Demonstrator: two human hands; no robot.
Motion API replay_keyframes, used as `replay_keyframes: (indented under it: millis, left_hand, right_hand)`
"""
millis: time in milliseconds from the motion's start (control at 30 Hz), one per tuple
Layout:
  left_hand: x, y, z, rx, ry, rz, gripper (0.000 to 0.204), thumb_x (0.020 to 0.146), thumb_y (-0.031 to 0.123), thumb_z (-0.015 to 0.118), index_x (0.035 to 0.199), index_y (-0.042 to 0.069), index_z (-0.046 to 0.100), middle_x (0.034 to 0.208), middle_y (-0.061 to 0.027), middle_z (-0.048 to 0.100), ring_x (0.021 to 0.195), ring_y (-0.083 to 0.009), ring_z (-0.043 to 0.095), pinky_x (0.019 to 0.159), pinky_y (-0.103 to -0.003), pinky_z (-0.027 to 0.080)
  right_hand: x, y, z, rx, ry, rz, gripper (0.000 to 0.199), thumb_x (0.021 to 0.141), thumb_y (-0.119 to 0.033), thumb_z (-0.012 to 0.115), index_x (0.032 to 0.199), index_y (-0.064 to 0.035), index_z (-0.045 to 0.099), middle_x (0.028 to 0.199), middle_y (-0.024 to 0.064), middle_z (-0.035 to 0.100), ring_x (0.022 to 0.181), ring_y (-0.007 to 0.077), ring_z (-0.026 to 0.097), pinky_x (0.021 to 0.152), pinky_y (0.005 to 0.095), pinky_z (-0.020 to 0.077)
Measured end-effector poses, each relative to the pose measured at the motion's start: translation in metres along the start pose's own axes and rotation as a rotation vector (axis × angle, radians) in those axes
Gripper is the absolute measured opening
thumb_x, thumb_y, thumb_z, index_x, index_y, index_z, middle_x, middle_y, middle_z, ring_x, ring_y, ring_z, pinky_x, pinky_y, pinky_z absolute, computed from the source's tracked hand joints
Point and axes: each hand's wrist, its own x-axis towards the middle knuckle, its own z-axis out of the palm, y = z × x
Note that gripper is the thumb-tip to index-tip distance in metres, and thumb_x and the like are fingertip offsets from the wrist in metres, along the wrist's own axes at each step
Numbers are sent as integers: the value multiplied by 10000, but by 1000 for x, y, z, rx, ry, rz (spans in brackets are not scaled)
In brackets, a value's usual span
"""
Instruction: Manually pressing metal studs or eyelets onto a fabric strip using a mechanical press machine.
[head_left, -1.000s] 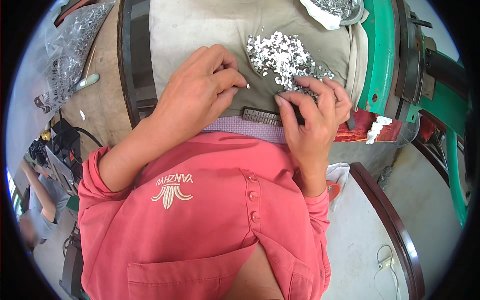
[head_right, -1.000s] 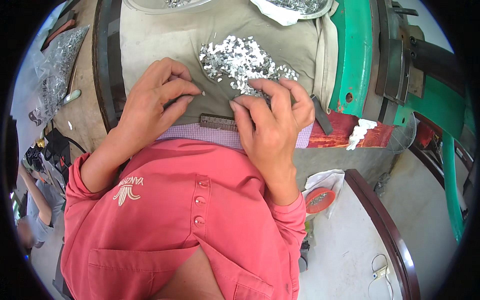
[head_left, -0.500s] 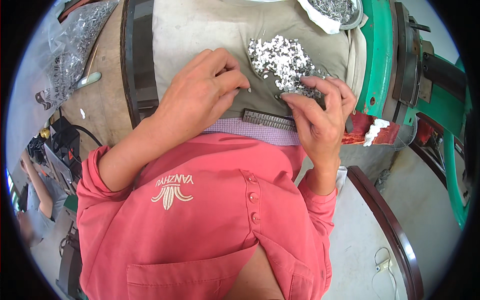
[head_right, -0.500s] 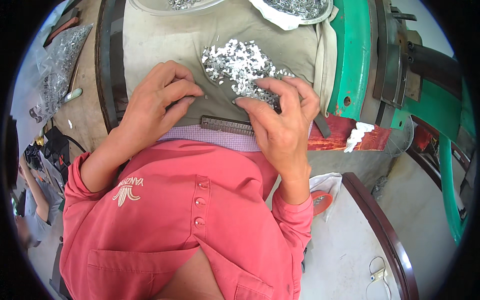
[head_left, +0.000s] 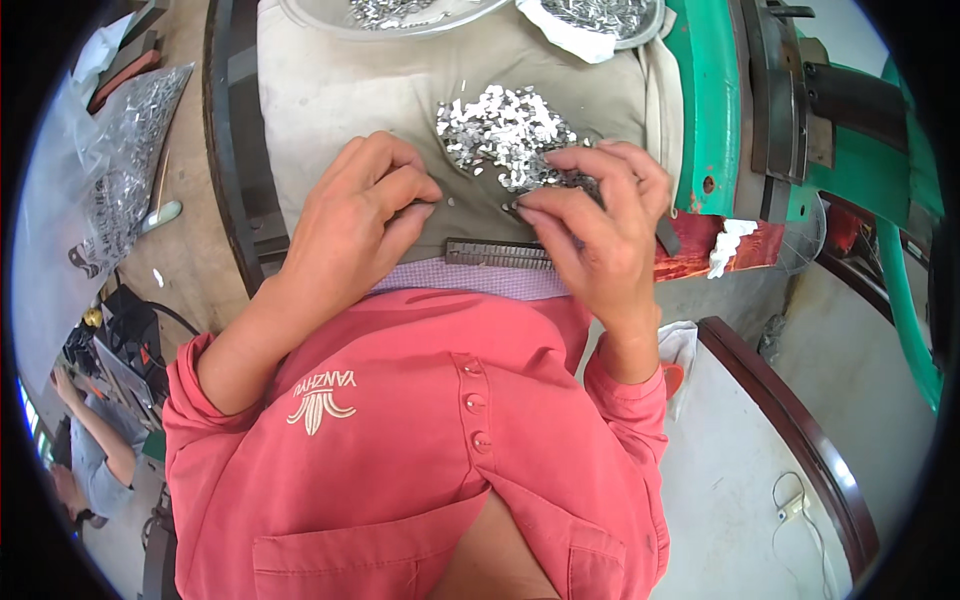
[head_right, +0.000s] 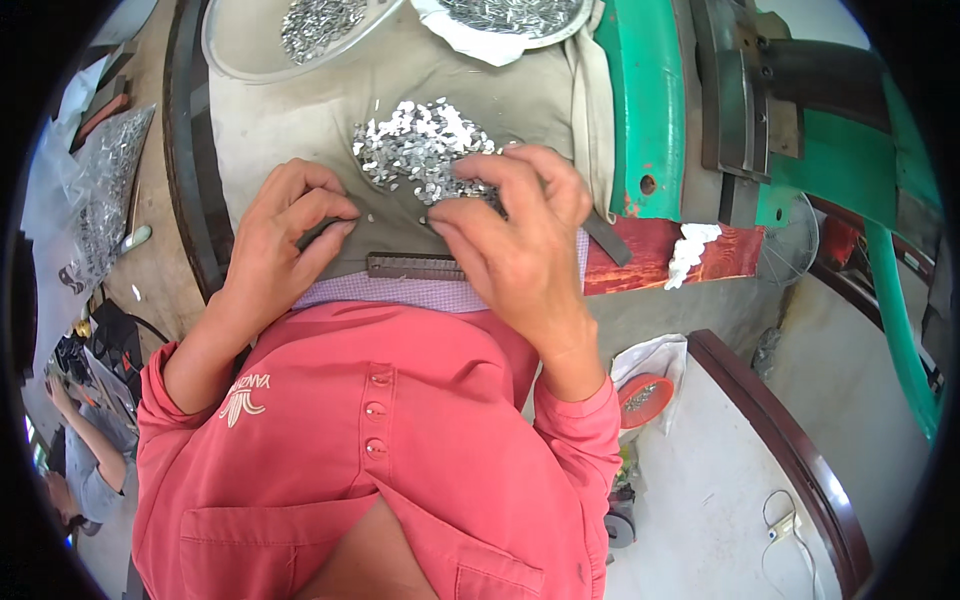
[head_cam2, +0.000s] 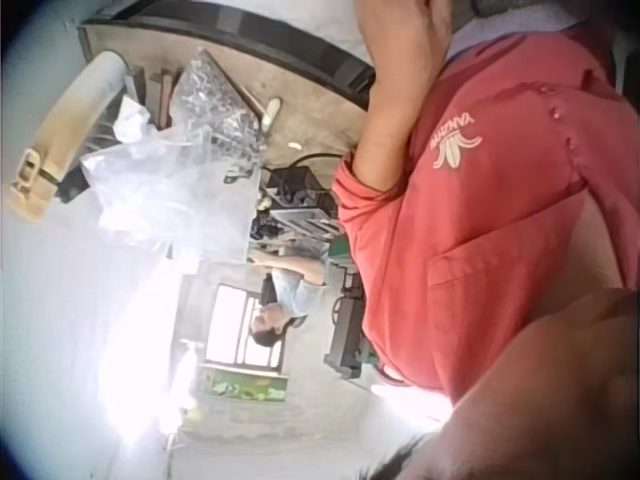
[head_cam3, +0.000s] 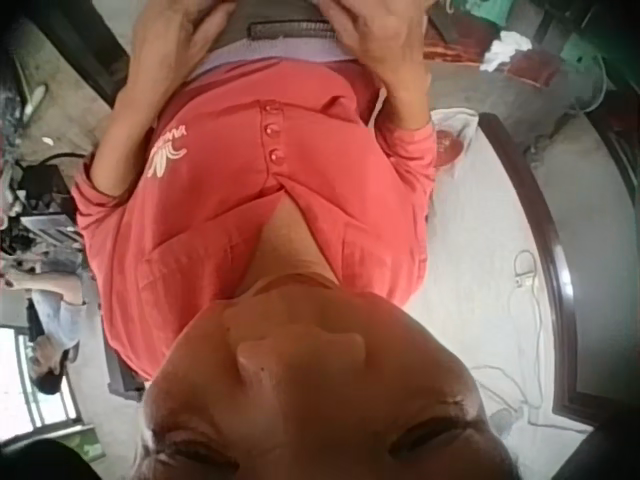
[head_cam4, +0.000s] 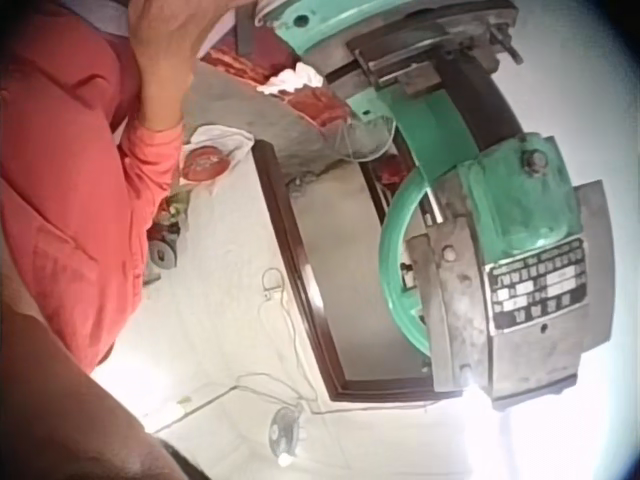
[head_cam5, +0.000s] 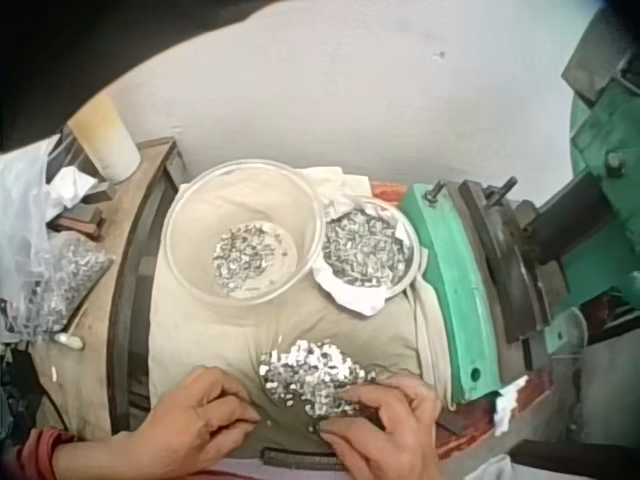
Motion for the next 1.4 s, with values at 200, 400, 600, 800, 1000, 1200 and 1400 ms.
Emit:
replay_keyframes:
  millis: [200, 400, 600, 800, 1000, 1200, 1400]
  left_hand:
    - [0, 2, 3, 0, 39, -17, 143, 749, -17, 707, 881, 7, 657, 977, -91, 586, 907, -298, 581, 767, -386, 485]
    - [1, 2, 3, 4, 42, -18, 150, 743, -22, 716, 878, 4, 654, 971, -91, 589, 898, -295, 580, 759, -384, 485]
    - [2, 3, 4, 11, 49, -12, 161, 738, -21, 716, 884, 11, 655, 959, -91, 583, 895, -293, 578, 761, -384, 483]
    - [2, 3, 3, 31, 32, -13, 174, 736, -13, 706, 899, 26, 660, 959, -83, 575, 894, -290, 571, 768, -382, 480]
    - [3, 2, 2, 55, -29, 11, 207, 763, 19, 723, 960, 50, 667, 1002, -79, 581, 934, -272, 568, 791, -351, 465]
    - [9, 2, 6, 123, -27, 101, 204, 743, 41, 737, 934, 58, 668, 976, -68, 572, 868, -268, 557, 747, -369, 464]
    - [13, 3, 9, 186, -5, 161, 165, 764, 62, 739, 900, 45, 646, 942, -74, 574, 851, -284, 556, 737, -385, 463]
  right_hand:
    - [-3, -4, 4, -10, -37, -8, 214, 657, -97, 827, 850, -149, 753, 1098, 12, 656, 1120, 310, 510, 958, 397, 369]
    - [-8, 0, -2, -34, 20, 55, 199, 666, -129, 823, 836, -182, 733, 1120, -20, 634, 1144, 282, 503, 948, 404, 332]
    - [-9, -2, 4, 7, 30, 47, 204, 667, -130, 825, 846, -181, 742, 1118, -18, 632, 1141, 281, 503, 942, 412, 340]
    - [-8, -8, 12, -71, -4, -18, 153, 683, -136, 792, 815, -166, 722, 1122, -16, 637, 1144, 273, 510, 956, 424, 339]
    - [-14, -11, 2, -42, 39, 17, 189, 655, -118, 819, 798, -164, 705, 1100, -36, 653, 1142, 279, 508, 959, 404, 336]
    - [-30, -21, -1, 14, 46, 25, 225, 635, -109, 833, 821, -149, 714, 1069, -6, 662, 1121, 301, 507, 959, 389, 369]
    - [-37, -27, -1, 8, 33, 61, 245, 614, -126, 843, 836, -162, 744, 1080, -8, 661, 1115, 291, 518, 964, 388, 361]
